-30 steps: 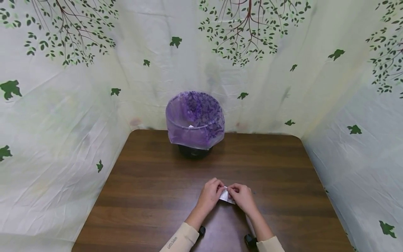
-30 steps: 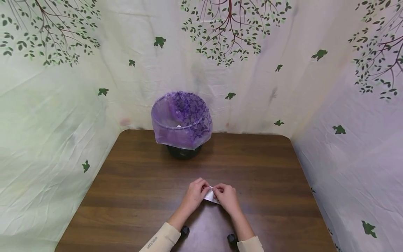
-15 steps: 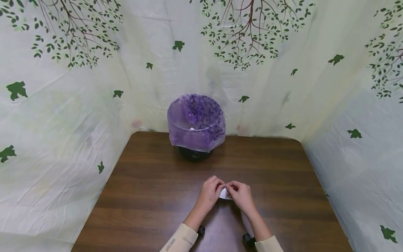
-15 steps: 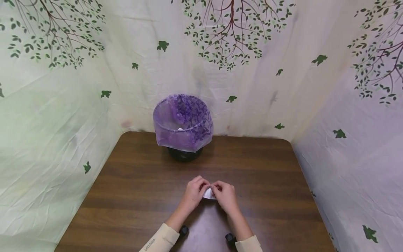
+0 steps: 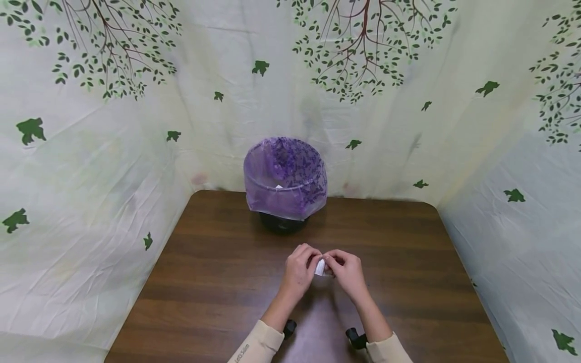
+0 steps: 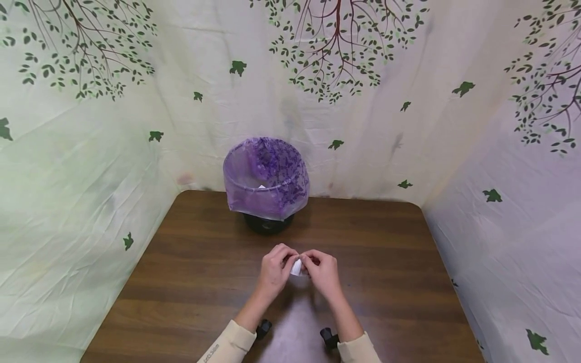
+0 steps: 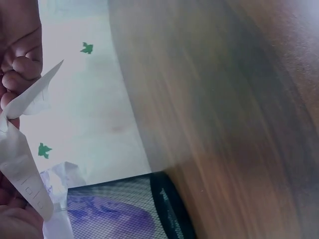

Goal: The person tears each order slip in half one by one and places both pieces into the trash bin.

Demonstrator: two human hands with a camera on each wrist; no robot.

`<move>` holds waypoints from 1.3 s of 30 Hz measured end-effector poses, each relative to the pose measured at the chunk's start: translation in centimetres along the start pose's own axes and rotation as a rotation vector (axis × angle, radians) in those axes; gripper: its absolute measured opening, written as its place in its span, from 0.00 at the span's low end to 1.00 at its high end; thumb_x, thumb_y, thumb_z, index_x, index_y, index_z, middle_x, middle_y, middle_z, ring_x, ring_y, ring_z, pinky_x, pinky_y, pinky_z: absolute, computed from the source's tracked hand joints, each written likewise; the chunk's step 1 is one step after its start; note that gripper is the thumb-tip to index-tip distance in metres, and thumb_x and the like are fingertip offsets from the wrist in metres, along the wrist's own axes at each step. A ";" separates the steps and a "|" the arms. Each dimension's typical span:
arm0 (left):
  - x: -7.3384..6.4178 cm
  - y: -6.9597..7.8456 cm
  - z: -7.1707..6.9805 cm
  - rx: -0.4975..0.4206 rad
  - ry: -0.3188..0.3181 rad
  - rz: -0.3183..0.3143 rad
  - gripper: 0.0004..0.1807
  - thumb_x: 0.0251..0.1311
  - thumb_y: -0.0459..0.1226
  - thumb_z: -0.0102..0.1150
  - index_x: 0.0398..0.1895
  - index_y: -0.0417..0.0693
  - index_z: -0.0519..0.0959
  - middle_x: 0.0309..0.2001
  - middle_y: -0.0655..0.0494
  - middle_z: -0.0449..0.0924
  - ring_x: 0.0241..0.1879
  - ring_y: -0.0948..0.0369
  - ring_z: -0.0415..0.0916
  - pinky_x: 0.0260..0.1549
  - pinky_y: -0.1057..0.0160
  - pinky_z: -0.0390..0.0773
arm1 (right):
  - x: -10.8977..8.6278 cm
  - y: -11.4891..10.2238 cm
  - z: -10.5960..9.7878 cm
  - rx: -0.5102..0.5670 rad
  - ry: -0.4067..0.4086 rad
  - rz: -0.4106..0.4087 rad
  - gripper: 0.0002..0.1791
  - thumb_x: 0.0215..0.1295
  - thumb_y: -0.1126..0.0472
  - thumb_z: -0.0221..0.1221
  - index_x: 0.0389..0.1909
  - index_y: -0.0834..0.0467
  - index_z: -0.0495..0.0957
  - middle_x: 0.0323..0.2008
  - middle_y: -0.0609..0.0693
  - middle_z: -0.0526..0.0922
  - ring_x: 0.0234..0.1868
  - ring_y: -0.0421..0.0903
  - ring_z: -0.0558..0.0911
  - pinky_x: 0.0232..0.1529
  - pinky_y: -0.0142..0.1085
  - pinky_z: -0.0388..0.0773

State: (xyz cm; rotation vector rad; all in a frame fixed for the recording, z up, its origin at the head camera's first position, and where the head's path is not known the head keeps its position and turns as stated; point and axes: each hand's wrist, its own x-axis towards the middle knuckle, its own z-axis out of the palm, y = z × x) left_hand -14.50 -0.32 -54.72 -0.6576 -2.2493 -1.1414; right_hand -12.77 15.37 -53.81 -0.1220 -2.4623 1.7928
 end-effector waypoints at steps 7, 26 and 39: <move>0.3 0.5 -0.6 0.004 0.003 -0.031 0.04 0.62 0.30 0.74 0.34 0.46 0.87 0.33 0.57 0.84 0.34 0.61 0.80 0.34 0.67 0.82 | 0.0 -0.7 0.1 0.023 0.003 0.006 0.07 0.72 0.63 0.66 0.36 0.62 0.88 0.24 0.54 0.85 0.23 0.40 0.78 0.24 0.29 0.76; 0.5 0.6 -1.2 0.028 0.066 -0.003 0.03 0.65 0.32 0.72 0.34 0.45 0.86 0.33 0.56 0.83 0.35 0.60 0.81 0.34 0.65 0.82 | 0.0 -1.3 0.7 0.038 0.043 -0.035 0.09 0.73 0.60 0.67 0.35 0.61 0.88 0.24 0.52 0.86 0.23 0.39 0.80 0.25 0.30 0.80; 0.5 0.5 -1.5 0.036 0.054 -0.025 0.03 0.64 0.31 0.72 0.35 0.46 0.87 0.33 0.57 0.83 0.36 0.62 0.80 0.35 0.66 0.81 | 0.1 -1.4 1.0 0.058 0.066 -0.040 0.09 0.72 0.61 0.67 0.33 0.61 0.88 0.23 0.54 0.85 0.21 0.39 0.79 0.23 0.30 0.78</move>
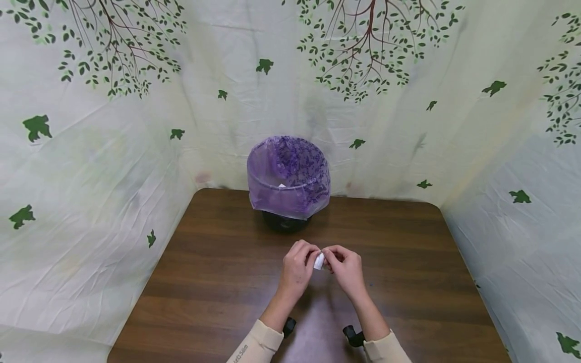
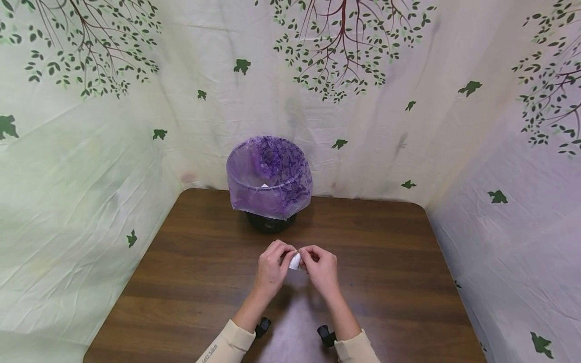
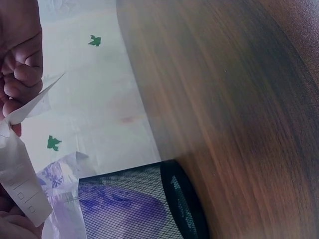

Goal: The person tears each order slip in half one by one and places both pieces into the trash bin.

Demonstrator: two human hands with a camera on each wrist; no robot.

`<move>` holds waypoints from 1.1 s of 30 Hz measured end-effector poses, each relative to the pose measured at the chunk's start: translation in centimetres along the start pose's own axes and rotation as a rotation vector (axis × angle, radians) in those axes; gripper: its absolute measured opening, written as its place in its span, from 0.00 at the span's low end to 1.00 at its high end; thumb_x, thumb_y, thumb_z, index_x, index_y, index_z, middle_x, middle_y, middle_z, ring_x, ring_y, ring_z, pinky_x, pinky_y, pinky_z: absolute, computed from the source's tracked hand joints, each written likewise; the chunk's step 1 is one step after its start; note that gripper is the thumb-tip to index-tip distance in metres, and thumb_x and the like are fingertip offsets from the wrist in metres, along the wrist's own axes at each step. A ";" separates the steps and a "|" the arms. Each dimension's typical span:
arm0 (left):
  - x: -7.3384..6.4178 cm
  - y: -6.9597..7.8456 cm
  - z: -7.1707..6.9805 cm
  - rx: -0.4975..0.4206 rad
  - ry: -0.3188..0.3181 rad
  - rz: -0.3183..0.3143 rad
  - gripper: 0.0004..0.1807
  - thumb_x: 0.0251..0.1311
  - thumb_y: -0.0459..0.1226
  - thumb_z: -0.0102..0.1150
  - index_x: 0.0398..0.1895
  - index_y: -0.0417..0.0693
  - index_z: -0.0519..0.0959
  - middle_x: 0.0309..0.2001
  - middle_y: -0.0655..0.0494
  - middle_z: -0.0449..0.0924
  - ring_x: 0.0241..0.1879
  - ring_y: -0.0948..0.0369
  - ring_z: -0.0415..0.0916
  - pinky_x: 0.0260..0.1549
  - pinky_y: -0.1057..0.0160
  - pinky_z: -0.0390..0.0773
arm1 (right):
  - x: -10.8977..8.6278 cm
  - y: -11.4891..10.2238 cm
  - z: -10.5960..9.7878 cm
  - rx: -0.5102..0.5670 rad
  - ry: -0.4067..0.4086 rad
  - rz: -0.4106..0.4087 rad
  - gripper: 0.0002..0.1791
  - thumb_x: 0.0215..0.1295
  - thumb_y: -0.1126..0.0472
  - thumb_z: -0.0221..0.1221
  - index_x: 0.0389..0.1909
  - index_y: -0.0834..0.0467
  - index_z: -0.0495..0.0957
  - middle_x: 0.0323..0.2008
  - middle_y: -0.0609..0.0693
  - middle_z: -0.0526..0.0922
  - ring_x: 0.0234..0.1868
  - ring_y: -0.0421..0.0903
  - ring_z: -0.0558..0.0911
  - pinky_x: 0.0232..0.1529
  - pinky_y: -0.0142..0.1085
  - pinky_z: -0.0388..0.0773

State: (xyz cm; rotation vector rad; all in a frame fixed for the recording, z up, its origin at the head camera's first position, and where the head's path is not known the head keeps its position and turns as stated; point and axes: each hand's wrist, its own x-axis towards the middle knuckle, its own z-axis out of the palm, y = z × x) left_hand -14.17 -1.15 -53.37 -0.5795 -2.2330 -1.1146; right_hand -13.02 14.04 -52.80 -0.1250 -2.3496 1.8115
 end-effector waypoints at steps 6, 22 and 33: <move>0.1 -0.2 0.0 -0.003 0.044 0.028 0.03 0.64 0.30 0.72 0.34 0.45 0.86 0.33 0.57 0.83 0.36 0.61 0.81 0.36 0.65 0.82 | 0.0 -0.2 0.0 0.038 0.025 0.003 0.09 0.73 0.61 0.67 0.35 0.63 0.88 0.25 0.60 0.86 0.22 0.39 0.78 0.24 0.28 0.76; 0.1 0.0 -0.3 -0.008 0.049 0.041 0.04 0.63 0.29 0.73 0.35 0.45 0.86 0.33 0.56 0.83 0.37 0.59 0.82 0.36 0.64 0.82 | 0.0 0.0 0.1 0.017 0.068 0.010 0.08 0.73 0.61 0.67 0.35 0.62 0.88 0.24 0.56 0.86 0.22 0.38 0.80 0.24 0.28 0.79; 0.2 0.1 -0.8 -0.028 0.063 0.031 0.03 0.62 0.29 0.73 0.35 0.44 0.87 0.33 0.56 0.83 0.37 0.59 0.82 0.36 0.65 0.81 | 0.3 0.6 -0.5 0.034 0.128 0.037 0.08 0.72 0.63 0.66 0.36 0.65 0.88 0.23 0.56 0.86 0.20 0.35 0.79 0.23 0.26 0.77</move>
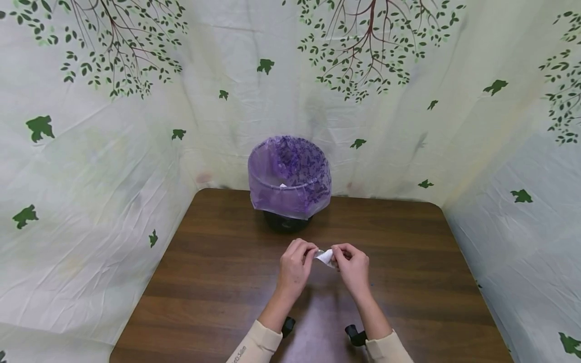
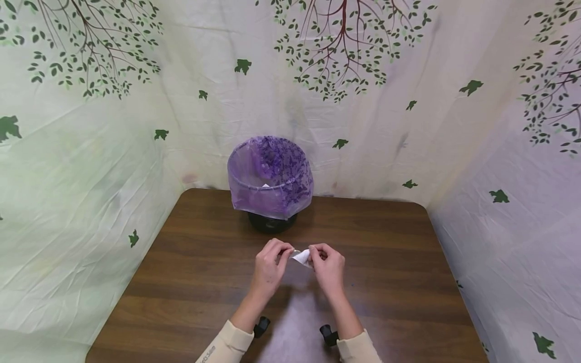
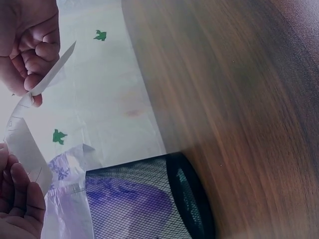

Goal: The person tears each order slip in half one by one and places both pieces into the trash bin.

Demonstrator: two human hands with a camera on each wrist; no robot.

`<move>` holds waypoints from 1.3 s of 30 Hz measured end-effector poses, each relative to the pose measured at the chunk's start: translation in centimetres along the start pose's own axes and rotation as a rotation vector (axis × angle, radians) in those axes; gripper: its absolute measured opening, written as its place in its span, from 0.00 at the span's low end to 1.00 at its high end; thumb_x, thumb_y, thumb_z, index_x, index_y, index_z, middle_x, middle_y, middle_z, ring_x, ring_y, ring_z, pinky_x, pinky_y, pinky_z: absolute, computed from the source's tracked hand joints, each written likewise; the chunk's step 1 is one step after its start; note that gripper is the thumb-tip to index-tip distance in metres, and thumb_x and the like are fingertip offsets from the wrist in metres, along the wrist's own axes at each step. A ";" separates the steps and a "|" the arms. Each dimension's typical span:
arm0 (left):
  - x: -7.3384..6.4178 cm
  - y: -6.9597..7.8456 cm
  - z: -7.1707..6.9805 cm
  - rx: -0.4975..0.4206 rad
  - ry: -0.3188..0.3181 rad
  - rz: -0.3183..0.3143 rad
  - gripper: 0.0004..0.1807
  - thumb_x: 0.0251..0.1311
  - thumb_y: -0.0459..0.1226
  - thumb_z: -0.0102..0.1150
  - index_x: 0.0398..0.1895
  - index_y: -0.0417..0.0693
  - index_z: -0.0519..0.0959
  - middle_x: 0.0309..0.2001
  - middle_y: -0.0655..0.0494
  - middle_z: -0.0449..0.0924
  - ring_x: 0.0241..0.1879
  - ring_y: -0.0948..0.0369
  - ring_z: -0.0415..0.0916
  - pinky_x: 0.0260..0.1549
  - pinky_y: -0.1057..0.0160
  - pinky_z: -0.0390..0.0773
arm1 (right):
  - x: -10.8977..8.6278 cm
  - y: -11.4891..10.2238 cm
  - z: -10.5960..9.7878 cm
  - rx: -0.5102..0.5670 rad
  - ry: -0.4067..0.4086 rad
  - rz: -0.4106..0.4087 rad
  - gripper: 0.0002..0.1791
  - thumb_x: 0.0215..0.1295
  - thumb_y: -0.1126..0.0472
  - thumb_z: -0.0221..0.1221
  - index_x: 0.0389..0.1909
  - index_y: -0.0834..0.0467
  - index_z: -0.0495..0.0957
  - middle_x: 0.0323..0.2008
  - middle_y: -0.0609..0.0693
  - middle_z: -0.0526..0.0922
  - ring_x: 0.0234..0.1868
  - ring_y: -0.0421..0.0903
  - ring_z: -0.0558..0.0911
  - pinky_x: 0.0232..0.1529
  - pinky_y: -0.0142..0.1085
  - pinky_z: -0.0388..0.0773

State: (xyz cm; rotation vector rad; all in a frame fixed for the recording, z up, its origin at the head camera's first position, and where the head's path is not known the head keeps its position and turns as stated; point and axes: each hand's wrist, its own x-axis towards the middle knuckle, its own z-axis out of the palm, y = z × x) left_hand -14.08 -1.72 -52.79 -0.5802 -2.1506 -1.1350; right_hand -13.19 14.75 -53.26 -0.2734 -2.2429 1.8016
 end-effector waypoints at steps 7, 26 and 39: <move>0.1 0.0 -0.2 -0.021 0.003 0.008 0.02 0.65 0.29 0.71 0.34 0.43 0.87 0.33 0.55 0.84 0.36 0.59 0.82 0.36 0.65 0.81 | 0.2 -0.1 -0.4 0.017 0.036 0.020 0.09 0.72 0.63 0.66 0.35 0.66 0.88 0.23 0.56 0.85 0.20 0.36 0.78 0.22 0.27 0.78; 0.4 -0.2 -0.7 -0.039 0.058 0.032 0.04 0.61 0.27 0.73 0.33 0.42 0.86 0.32 0.54 0.83 0.34 0.60 0.81 0.34 0.69 0.82 | 1.3 1.3 -2.5 0.015 0.104 0.071 0.09 0.72 0.66 0.63 0.39 0.69 0.88 0.20 0.47 0.84 0.19 0.35 0.78 0.22 0.26 0.78; 2.1 -0.3 -2.7 -0.053 0.107 0.035 0.03 0.63 0.27 0.72 0.34 0.40 0.86 0.33 0.51 0.84 0.34 0.58 0.81 0.35 0.68 0.83 | 2.4 -0.5 -2.2 0.002 0.081 0.029 0.09 0.71 0.64 0.62 0.38 0.66 0.87 0.22 0.48 0.86 0.21 0.36 0.79 0.24 0.27 0.79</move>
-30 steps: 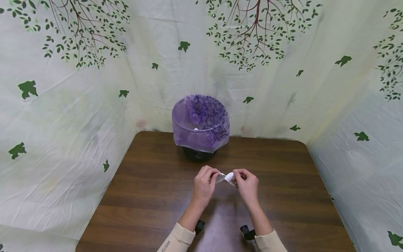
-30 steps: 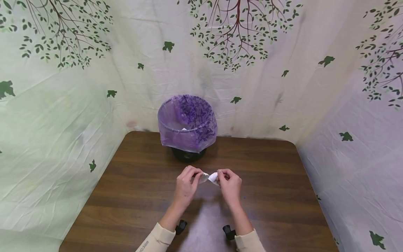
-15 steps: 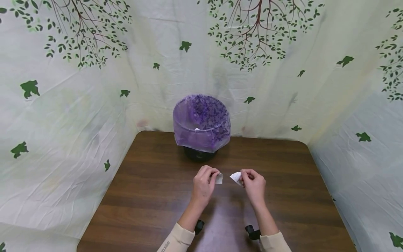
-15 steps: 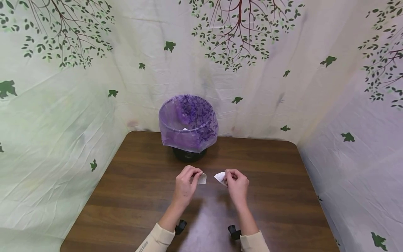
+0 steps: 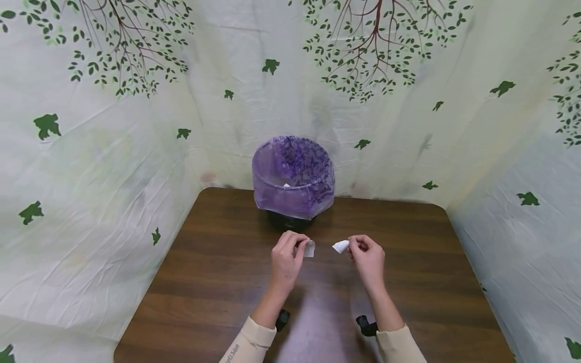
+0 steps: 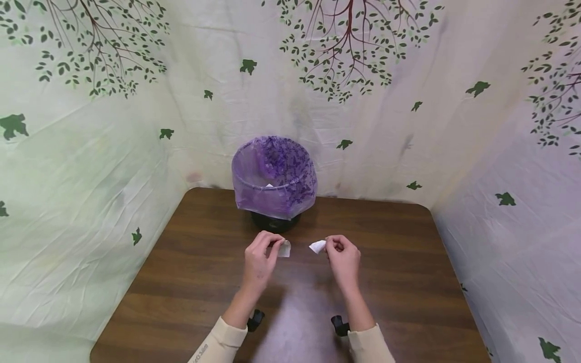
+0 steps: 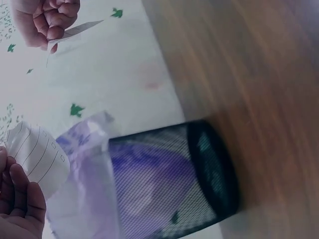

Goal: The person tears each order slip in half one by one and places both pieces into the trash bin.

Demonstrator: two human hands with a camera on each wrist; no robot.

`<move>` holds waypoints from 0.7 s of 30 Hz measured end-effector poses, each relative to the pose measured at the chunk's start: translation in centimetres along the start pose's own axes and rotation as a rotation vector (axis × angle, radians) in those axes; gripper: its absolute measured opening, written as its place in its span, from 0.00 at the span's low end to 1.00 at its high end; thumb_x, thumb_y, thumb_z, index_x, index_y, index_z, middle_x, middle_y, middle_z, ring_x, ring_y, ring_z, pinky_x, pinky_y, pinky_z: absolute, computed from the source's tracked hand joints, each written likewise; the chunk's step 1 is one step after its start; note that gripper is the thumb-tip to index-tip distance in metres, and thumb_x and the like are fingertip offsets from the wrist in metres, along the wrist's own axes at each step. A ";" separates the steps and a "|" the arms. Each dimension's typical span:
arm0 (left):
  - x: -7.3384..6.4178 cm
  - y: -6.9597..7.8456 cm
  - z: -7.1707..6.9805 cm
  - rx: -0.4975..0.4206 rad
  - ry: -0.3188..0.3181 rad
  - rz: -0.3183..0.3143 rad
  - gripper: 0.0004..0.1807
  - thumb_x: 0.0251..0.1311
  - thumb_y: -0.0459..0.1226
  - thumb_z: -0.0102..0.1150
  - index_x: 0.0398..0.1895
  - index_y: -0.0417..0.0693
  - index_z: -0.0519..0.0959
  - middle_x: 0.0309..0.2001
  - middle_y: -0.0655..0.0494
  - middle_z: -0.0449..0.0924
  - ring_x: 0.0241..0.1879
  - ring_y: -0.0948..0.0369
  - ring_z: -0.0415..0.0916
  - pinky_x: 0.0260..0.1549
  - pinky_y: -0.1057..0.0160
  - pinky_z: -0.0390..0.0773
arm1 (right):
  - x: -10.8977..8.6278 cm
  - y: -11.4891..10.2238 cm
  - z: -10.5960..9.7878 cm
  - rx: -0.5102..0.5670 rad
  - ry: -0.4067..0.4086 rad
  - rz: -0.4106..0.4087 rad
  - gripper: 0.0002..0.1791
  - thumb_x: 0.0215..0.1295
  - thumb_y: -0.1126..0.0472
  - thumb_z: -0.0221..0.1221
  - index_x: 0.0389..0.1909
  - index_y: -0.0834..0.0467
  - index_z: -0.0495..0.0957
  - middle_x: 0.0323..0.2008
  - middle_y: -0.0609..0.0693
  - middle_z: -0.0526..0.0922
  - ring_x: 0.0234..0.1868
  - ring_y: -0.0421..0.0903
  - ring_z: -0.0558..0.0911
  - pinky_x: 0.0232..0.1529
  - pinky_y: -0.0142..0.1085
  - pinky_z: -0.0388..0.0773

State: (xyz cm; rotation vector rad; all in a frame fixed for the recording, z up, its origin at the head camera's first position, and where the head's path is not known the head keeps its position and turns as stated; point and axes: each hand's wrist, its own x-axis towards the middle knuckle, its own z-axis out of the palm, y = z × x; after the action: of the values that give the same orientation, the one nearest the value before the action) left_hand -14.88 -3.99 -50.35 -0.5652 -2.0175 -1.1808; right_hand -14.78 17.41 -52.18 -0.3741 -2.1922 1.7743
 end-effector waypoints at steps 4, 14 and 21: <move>1.8 0.0 -1.0 0.012 0.021 0.027 0.03 0.63 0.27 0.71 0.35 0.40 0.86 0.34 0.50 0.85 0.33 0.58 0.80 0.31 0.67 0.81 | 0.9 -1.9 0.7 0.030 -0.016 -0.059 0.09 0.72 0.64 0.62 0.38 0.67 0.87 0.24 0.52 0.86 0.22 0.37 0.80 0.25 0.27 0.81; 7.5 -0.2 -3.4 0.030 0.053 0.096 0.03 0.71 0.30 0.65 0.38 0.37 0.85 0.36 0.47 0.84 0.38 0.54 0.82 0.38 0.60 0.85 | 3.5 -7.6 2.9 0.124 -0.078 -0.228 0.09 0.73 0.64 0.64 0.40 0.69 0.86 0.28 0.60 0.86 0.23 0.35 0.81 0.24 0.27 0.80; 10.4 -0.6 -4.1 0.060 0.083 0.129 0.07 0.73 0.33 0.64 0.40 0.36 0.85 0.37 0.45 0.85 0.38 0.52 0.82 0.38 0.58 0.85 | 4.8 -10.5 4.0 0.100 -0.075 -0.307 0.10 0.73 0.63 0.64 0.42 0.68 0.87 0.31 0.64 0.87 0.23 0.38 0.80 0.24 0.26 0.78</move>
State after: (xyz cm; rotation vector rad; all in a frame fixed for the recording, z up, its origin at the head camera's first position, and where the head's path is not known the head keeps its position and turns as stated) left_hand -20.49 -7.75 -41.35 -0.5974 -1.9102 -1.0470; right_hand -20.96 13.47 -42.42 0.0508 -2.0665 1.7400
